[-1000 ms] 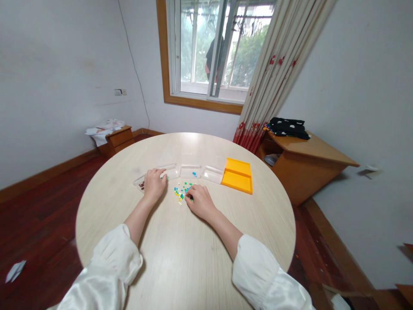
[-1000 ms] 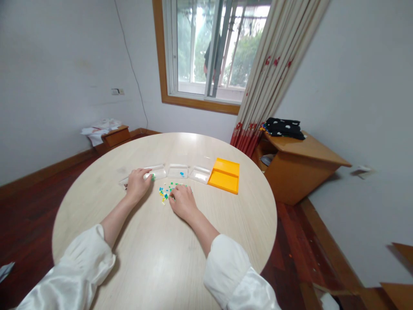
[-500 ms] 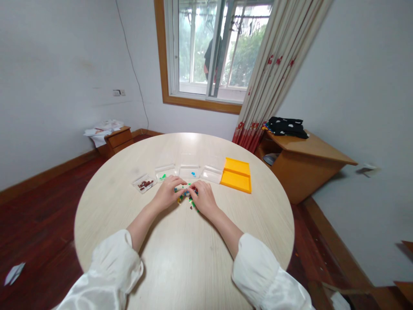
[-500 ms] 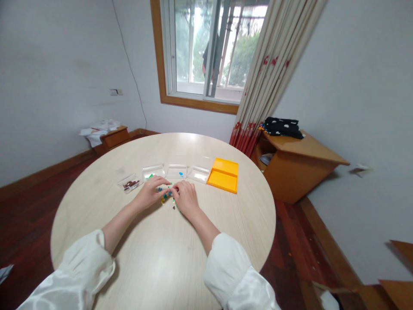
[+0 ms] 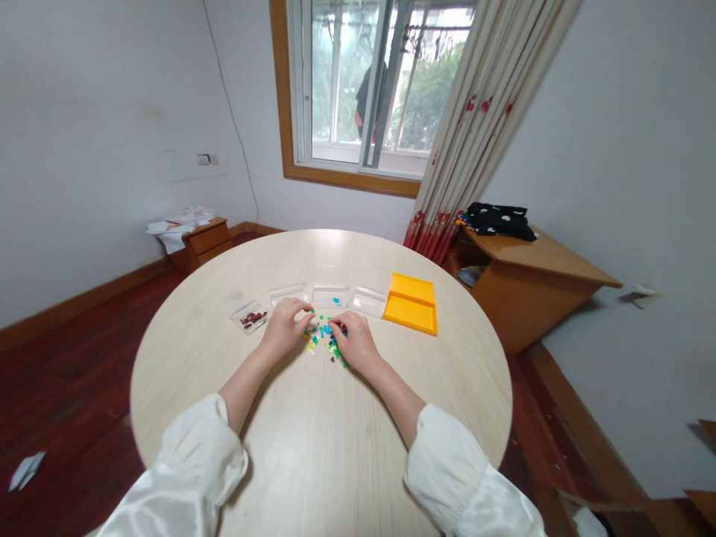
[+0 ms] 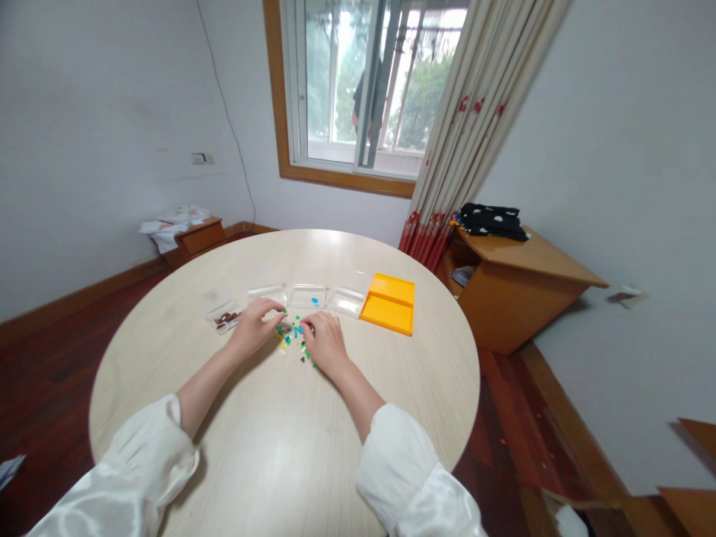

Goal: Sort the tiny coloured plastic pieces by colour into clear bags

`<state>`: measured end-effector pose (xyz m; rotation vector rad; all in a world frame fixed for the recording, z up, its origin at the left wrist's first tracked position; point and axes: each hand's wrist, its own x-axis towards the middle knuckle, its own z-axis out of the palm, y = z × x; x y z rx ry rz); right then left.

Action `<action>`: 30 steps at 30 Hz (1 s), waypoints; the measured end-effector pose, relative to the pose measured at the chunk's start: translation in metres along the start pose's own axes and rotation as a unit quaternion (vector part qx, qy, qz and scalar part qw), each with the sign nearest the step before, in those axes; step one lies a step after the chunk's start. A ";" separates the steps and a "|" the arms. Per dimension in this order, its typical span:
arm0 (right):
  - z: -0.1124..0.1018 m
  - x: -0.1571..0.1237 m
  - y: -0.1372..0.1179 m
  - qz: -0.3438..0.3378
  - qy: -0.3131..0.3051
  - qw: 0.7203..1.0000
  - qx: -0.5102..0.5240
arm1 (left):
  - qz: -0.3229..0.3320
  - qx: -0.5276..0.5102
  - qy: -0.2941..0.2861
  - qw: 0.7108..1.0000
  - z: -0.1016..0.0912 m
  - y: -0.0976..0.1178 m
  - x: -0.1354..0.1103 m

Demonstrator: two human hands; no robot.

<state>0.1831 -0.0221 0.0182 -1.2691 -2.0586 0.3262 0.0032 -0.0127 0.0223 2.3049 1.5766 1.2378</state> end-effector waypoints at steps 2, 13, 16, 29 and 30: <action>-0.001 -0.001 0.001 0.003 -0.015 1.000 -0.019 | -0.049 0.045 0.046 0.997 -0.002 -0.009 0.003; 0.016 0.012 -0.003 -0.038 -0.061 0.991 -0.110 | -0.134 0.210 0.060 0.967 -0.004 -0.025 0.008; 0.019 0.013 -0.006 -0.065 -0.060 0.990 -0.112 | -0.138 0.225 0.060 0.963 -0.004 -0.027 0.009; 0.028 0.019 -0.009 -0.030 -0.043 0.984 -0.172 | -0.148 0.217 0.049 0.964 -0.002 -0.031 0.010; 0.029 0.019 -0.009 -0.026 -0.043 0.983 -0.174 | -0.148 0.214 0.047 0.964 -0.002 -0.031 0.010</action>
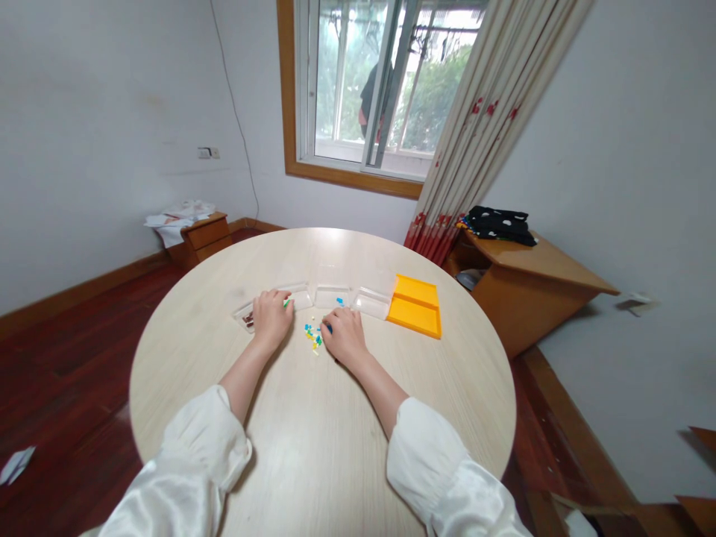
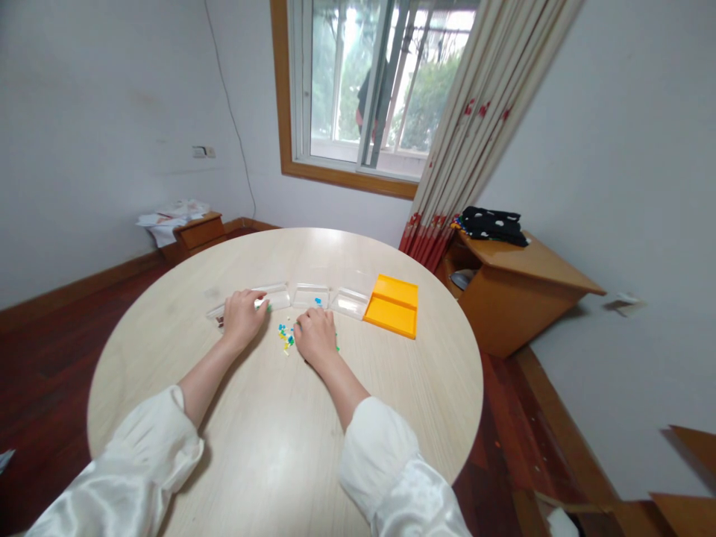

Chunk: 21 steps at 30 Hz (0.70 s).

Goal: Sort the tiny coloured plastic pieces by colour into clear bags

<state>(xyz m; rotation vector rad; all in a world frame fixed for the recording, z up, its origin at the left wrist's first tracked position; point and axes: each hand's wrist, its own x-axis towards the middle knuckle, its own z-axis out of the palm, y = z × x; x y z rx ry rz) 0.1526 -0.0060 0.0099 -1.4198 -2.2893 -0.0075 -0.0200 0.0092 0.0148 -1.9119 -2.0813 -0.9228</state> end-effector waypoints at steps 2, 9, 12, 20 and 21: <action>0.001 0.001 -0.001 0.006 0.001 1.000 -0.003 | 0.001 -0.003 0.000 1.000 -0.001 0.000 0.000; 0.004 0.004 -0.003 0.015 0.003 1.000 -0.008 | 0.003 -0.020 0.006 1.000 -0.003 0.002 -0.001; 0.004 0.004 -0.003 0.017 -0.001 1.000 -0.009 | 0.004 -0.028 0.012 1.000 -0.003 0.002 -0.002; 0.004 0.004 -0.004 0.014 -0.004 1.000 -0.013 | 0.011 -0.036 0.013 0.999 -0.002 0.002 -0.002; 0.004 0.004 -0.004 0.014 -0.004 1.000 -0.013 | 0.011 -0.039 0.011 0.999 -0.002 0.003 -0.002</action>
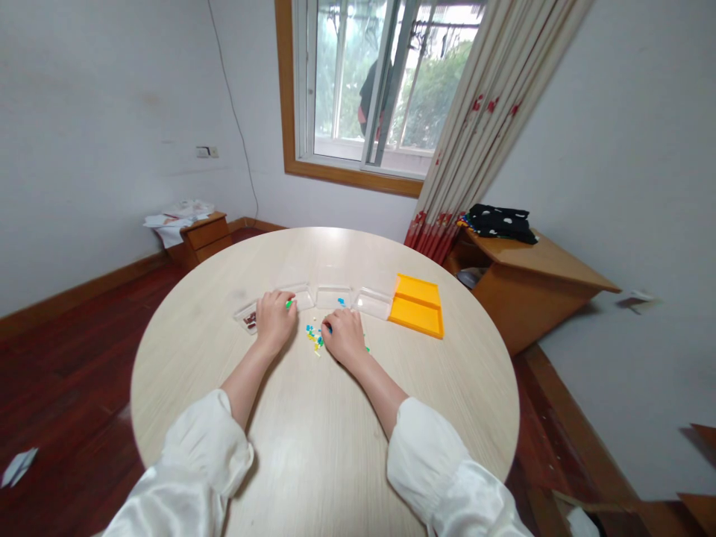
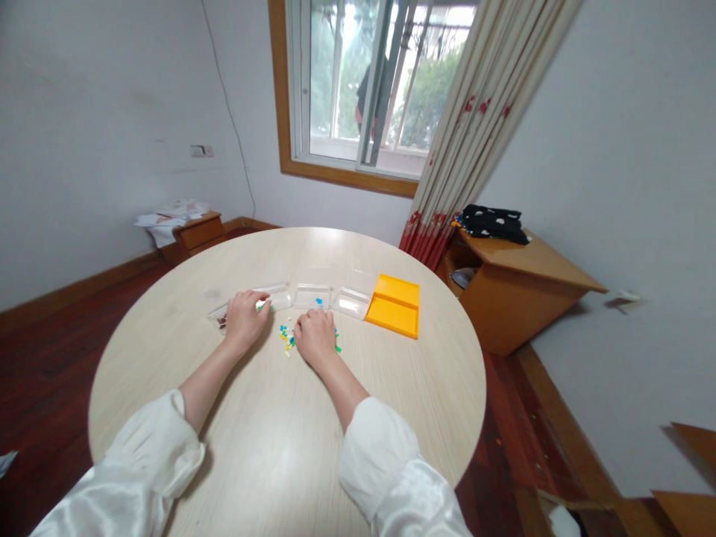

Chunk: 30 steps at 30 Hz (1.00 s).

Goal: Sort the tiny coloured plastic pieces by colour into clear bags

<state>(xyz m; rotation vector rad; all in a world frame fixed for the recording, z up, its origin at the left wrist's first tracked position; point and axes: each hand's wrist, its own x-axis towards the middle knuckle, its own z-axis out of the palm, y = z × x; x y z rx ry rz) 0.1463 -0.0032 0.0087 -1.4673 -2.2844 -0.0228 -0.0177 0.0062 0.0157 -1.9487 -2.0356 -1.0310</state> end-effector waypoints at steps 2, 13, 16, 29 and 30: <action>-0.001 0.000 0.000 -0.001 -0.002 1.000 0.001 | 0.002 -0.003 -0.002 1.000 0.000 0.001 0.000; -0.001 0.000 0.001 -0.002 -0.007 1.000 0.005 | 0.005 0.004 -0.001 1.000 -0.001 0.004 -0.001; -0.001 0.000 0.000 -0.001 -0.005 1.000 0.002 | 0.006 0.008 -0.002 1.000 -0.002 0.005 -0.001; 0.005 0.000 0.004 0.001 0.034 0.999 0.020 | 0.043 -0.030 0.008 0.999 -0.003 0.006 -0.002; 0.004 0.000 0.004 0.002 0.046 0.999 0.028 | 0.061 -0.046 0.003 0.997 -0.004 0.006 -0.003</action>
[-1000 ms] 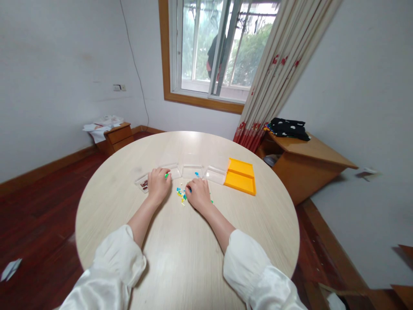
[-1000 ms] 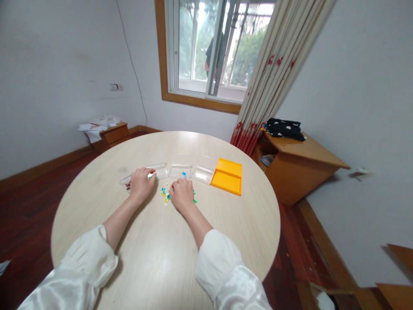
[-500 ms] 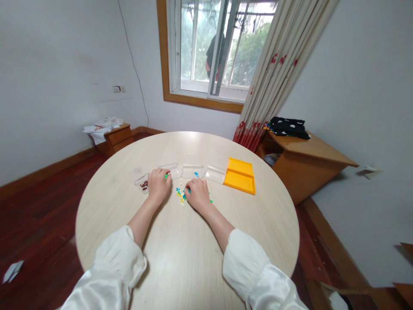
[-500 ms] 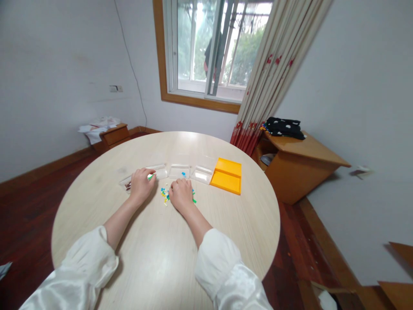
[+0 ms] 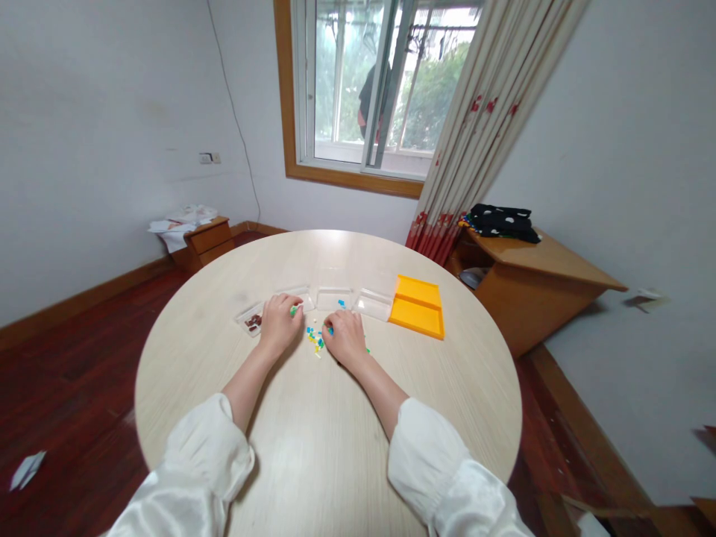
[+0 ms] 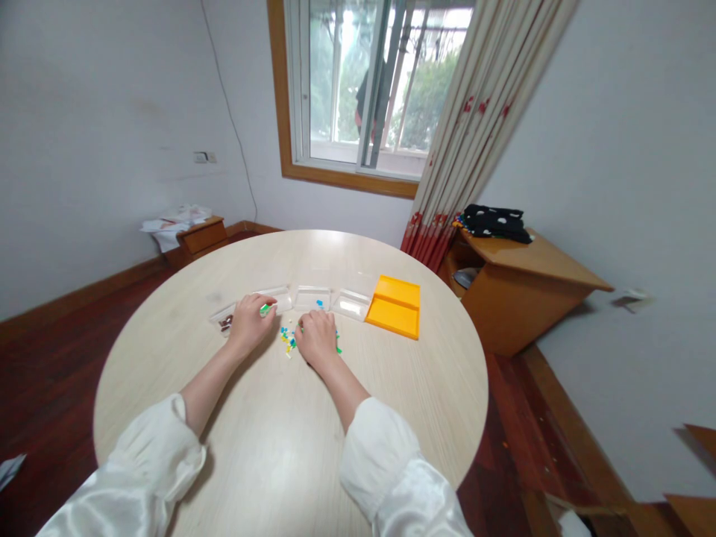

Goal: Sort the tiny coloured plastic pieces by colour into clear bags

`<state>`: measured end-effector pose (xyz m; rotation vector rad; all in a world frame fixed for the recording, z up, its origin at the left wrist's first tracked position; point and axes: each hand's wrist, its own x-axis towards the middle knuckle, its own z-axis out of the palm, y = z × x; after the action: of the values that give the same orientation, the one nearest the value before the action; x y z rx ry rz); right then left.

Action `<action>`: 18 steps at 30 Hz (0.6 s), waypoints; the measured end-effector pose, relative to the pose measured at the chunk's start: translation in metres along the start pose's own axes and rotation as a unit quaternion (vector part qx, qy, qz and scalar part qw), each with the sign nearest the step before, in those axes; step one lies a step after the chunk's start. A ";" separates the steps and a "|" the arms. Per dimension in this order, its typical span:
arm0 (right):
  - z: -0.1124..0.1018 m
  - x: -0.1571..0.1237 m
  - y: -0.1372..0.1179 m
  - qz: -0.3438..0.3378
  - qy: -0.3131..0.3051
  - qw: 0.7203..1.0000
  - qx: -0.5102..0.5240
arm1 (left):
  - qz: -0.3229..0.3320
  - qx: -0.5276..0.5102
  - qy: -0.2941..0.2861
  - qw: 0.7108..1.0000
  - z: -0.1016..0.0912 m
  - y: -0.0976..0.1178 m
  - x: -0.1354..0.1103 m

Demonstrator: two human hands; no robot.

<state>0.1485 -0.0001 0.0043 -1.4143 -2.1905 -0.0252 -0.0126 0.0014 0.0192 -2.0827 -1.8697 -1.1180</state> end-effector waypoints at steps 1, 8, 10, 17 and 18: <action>-0.001 0.000 0.000 0.003 0.013 1.000 0.010 | 0.020 -0.018 -0.007 1.000 0.000 0.001 -0.001; -0.006 0.001 -0.002 0.045 0.085 0.989 0.112 | 0.125 -0.102 -0.061 0.985 0.000 0.008 -0.007; -0.006 0.001 -0.003 0.052 0.090 0.985 0.135 | 0.136 -0.111 -0.075 0.982 0.000 0.009 -0.008; -0.005 0.002 -0.004 0.065 0.084 0.974 0.202 | 0.139 -0.120 -0.081 0.980 0.001 0.010 -0.007; -0.004 0.002 -0.004 0.063 0.080 0.972 0.210 | 0.140 -0.121 -0.077 0.980 0.002 0.010 -0.007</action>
<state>0.1462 -0.0016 0.0101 -1.2544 -1.8344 0.3390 -0.0027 -0.0055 0.0174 -2.5358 -1.4931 -1.1911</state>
